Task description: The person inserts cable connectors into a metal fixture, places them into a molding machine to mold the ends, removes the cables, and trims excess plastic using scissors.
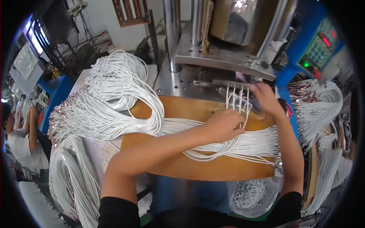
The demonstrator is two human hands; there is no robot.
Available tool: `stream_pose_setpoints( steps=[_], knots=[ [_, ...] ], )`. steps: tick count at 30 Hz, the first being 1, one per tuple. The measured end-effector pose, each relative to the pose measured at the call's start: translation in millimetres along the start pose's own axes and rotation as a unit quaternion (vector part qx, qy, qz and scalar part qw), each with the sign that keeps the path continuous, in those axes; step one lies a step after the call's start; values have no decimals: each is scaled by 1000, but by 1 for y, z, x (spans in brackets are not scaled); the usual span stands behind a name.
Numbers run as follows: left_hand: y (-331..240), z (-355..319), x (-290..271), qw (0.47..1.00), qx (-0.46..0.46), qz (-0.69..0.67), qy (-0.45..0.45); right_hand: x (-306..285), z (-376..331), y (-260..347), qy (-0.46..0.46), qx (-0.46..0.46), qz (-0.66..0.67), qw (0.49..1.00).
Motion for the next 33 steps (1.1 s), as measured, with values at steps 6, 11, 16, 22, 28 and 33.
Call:
stream_pose_setpoints(
  steps=[6,11,16,22,28,33],
  knots=[
    [35,36,-38,998,-10,-14,-60,24,86,-70,-102,19,68,992],
    [62,46,-56,991,-1,11,-133,28,114,-116,-155,-70,-341,924],
    [58,50,-64,989,15,36,-140,23,112,-132,-154,-19,-259,953],
    [87,29,-74,915,9,329,-233,44,82,-4,-106,-106,-198,969],
    [118,58,-77,963,-176,198,-46,55,58,51,-55,-218,-225,948],
    [110,49,-65,901,-5,412,-134,51,58,70,-82,-263,-238,931]
  ],
)
Point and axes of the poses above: each hand's wrist, its own z-axis towards the middle knuckle, its own x-axis out of the palm, y = z × x, the point moved 10 cm from there along z, towards the middle knuckle, and after that the axes turned 2 degrees about y, right-handed, at the moved point
